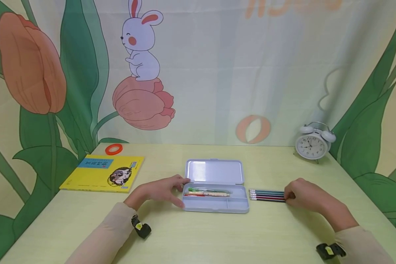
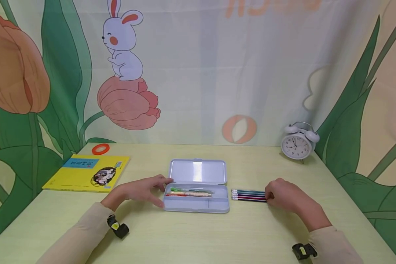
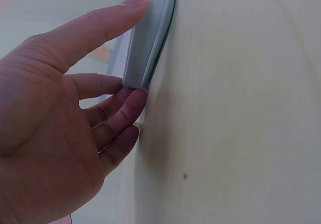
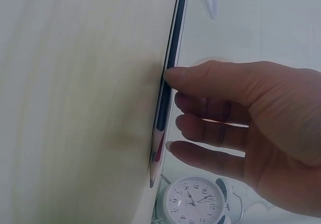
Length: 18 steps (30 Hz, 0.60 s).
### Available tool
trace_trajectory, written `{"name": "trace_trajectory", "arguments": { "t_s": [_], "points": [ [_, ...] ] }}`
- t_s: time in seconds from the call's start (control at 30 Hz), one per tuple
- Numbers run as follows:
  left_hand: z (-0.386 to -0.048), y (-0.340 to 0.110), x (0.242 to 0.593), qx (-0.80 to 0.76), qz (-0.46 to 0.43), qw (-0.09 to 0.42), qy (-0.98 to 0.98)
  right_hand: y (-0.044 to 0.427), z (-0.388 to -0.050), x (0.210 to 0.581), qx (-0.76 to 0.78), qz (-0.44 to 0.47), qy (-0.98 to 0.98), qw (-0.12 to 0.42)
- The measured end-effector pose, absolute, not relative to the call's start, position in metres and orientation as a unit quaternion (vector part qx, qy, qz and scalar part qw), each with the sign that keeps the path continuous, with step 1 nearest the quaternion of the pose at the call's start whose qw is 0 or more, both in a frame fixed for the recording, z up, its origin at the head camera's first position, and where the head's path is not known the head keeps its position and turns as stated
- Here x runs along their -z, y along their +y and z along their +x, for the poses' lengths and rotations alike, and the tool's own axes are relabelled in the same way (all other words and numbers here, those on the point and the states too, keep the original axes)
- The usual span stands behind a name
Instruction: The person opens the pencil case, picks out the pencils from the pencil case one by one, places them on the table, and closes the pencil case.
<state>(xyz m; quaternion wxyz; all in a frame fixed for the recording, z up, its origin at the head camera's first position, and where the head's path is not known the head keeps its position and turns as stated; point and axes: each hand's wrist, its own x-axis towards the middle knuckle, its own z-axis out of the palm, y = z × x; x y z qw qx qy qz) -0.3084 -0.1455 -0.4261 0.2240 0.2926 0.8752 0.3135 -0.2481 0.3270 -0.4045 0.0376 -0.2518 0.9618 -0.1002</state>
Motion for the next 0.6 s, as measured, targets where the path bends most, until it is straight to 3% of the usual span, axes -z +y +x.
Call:
{"name": "trace_trajectory", "arguments": {
  "t_s": [0.6],
  "points": [
    [-0.3084,-0.1457,0.4266,-0.312,0.291,0.225,0.876,0.3188,-0.2473,0.4012,0.159,-0.262,0.951,0.044]
  ]
}}
